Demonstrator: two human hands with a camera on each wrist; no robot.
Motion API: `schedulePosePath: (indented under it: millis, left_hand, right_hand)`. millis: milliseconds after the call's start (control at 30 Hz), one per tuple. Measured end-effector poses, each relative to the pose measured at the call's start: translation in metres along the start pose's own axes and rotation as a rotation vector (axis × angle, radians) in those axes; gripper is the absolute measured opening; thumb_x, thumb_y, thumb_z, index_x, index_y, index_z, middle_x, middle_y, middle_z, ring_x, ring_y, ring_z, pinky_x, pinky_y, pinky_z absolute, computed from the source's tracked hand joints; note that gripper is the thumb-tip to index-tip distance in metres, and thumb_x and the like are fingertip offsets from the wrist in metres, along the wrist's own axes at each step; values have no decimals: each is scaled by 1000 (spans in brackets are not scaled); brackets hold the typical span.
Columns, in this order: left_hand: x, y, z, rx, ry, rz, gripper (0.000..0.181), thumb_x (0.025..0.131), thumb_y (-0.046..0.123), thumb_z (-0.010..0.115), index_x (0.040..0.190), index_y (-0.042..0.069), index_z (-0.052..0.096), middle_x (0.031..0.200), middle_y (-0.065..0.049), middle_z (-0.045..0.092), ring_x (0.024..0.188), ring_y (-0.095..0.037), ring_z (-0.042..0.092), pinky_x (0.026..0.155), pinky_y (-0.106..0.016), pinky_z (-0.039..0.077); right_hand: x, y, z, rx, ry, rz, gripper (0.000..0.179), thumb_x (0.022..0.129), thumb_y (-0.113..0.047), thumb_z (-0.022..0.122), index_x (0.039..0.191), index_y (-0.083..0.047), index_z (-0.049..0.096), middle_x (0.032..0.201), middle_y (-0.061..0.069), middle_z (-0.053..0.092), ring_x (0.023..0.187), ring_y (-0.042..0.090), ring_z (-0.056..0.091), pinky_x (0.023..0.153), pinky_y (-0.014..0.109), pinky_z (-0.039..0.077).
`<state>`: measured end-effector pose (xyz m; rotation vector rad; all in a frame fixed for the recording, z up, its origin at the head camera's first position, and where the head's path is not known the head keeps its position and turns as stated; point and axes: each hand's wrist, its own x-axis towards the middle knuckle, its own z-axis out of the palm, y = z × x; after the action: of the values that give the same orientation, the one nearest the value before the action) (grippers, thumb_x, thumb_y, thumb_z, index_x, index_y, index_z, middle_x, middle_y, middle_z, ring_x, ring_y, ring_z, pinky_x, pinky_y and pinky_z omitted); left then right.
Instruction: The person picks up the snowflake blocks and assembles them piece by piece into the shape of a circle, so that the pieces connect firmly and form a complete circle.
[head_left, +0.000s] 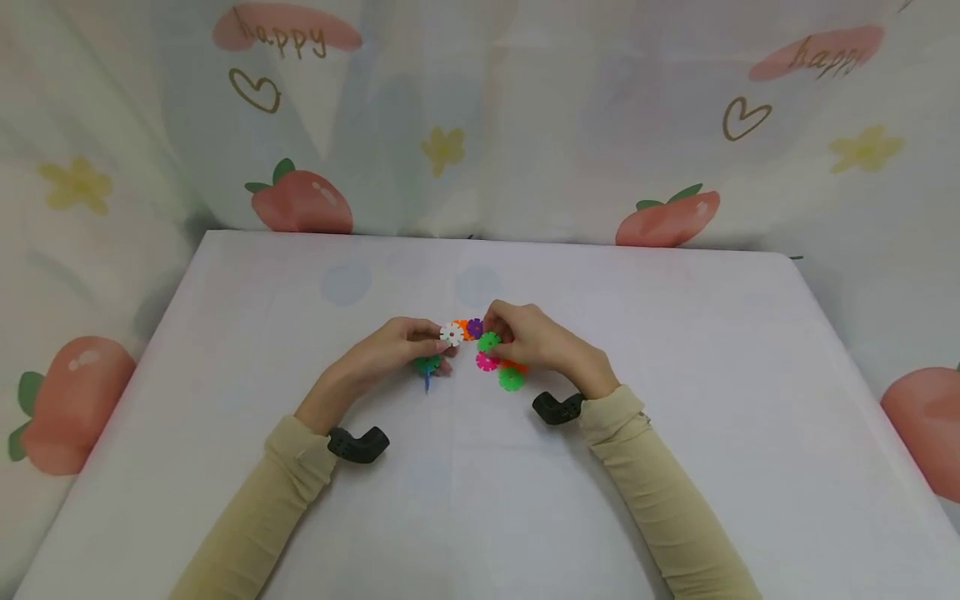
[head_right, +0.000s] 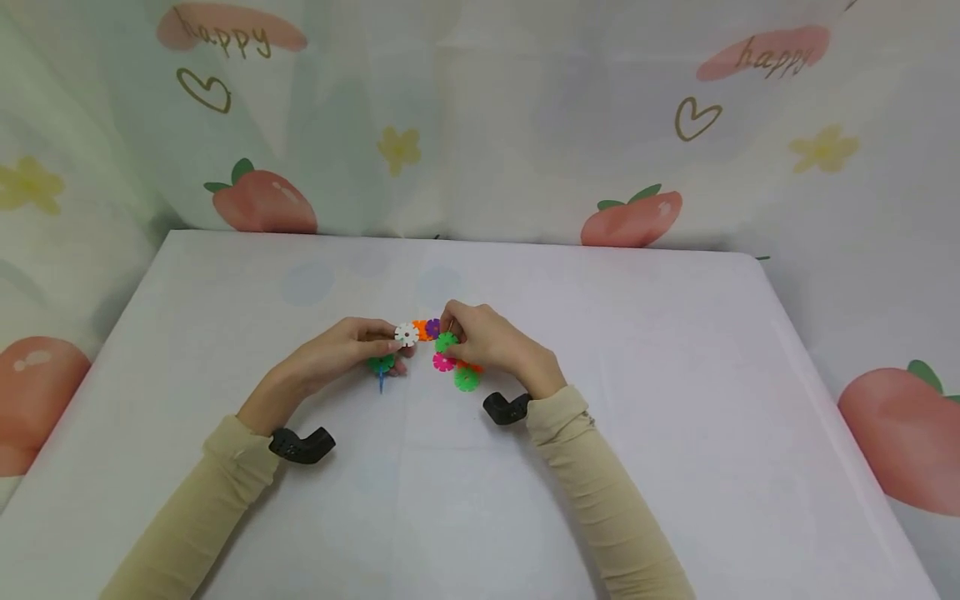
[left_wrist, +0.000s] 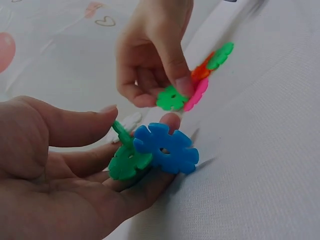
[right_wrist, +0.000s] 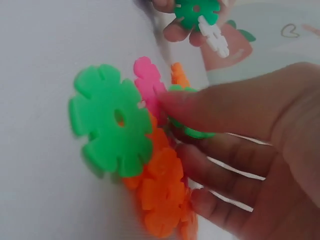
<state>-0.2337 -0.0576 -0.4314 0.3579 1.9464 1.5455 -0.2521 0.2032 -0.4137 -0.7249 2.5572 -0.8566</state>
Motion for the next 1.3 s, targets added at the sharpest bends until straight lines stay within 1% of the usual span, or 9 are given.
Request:
schedulePosePath:
  millis: [200, 300, 400, 533, 667, 833, 967, 1100, 1300]
  left_hand:
    - [4, -2, -2, -31, -13, 28, 35, 107, 18, 54, 134, -5, 60, 119, -19, 72, 100, -24, 76, 114, -43, 43]
    - [4, -4, -3, -55, -11, 22, 34, 108, 17, 53, 131, -6, 62, 119, -20, 72, 97, -22, 76, 105, -36, 51]
    - [5, -4, -2, -69, -9, 18, 33, 108, 16, 52, 129, -7, 63, 119, -20, 71, 93, -20, 75, 97, -30, 55]
    - [6, -3, -1, -90, -7, 20, 33, 108, 14, 51, 128, -9, 63, 118, -22, 71, 90, -18, 75, 92, -26, 55]
    - [7, -4, 0, -132, -14, 17, 32, 108, 14, 51, 126, -9, 64, 118, -22, 71, 88, -17, 75, 91, -25, 56]
    - [6, -6, 2, -185, -36, 23, 34, 109, 15, 50, 126, -11, 63, 115, -23, 71, 89, -19, 75, 90, -27, 58]
    - [5, -7, 1, -203, -54, 36, 36, 110, 15, 48, 127, -14, 62, 116, -25, 70, 91, -20, 75, 91, -29, 59]
    - [5, -8, 0, -218, -55, 21, 35, 110, 14, 47, 127, -13, 62, 118, -25, 70, 93, -21, 76, 91, -30, 59]
    - [9, -8, 1, -230, -64, -4, 36, 110, 15, 47, 129, -12, 61, 117, -22, 71, 95, -23, 76, 88, -28, 60]
  right_hand:
    - [1, 3, 1, 63, 104, -33, 18, 92, -7, 74, 110, -3, 71, 97, 7, 74, 89, 20, 66, 86, 37, 57]
    - [2, 3, 3, 85, 159, -57, 14, 92, -7, 75, 106, -4, 74, 96, 7, 75, 87, 19, 67, 85, 37, 58]
    - [3, 2, 5, 99, 192, -69, 13, 93, -8, 75, 106, -5, 76, 97, 7, 75, 87, 20, 68, 86, 37, 59]
    - [3, 0, 7, 115, 210, -86, 15, 94, -9, 75, 107, -4, 76, 99, 8, 76, 89, 21, 71, 87, 39, 60]
    - [3, -2, 8, 116, 233, -125, 14, 93, -7, 76, 106, -3, 77, 98, 9, 77, 89, 22, 71, 87, 40, 60]
    - [5, -2, 10, 101, 260, -180, 13, 90, -5, 78, 103, -3, 78, 96, 8, 78, 87, 21, 72, 85, 39, 61]
    - [7, -3, 11, 61, 273, -212, 11, 90, -4, 78, 101, -3, 79, 95, 7, 78, 85, 20, 72, 83, 37, 61]
    - [8, -3, 11, 29, 282, -232, 11, 89, -2, 77, 100, -2, 79, 93, 8, 78, 83, 20, 71, 81, 37, 60]
    - [7, -2, 13, 2, 285, -244, 13, 89, 0, 77, 101, -1, 79, 93, 9, 78, 82, 21, 71, 79, 38, 61]
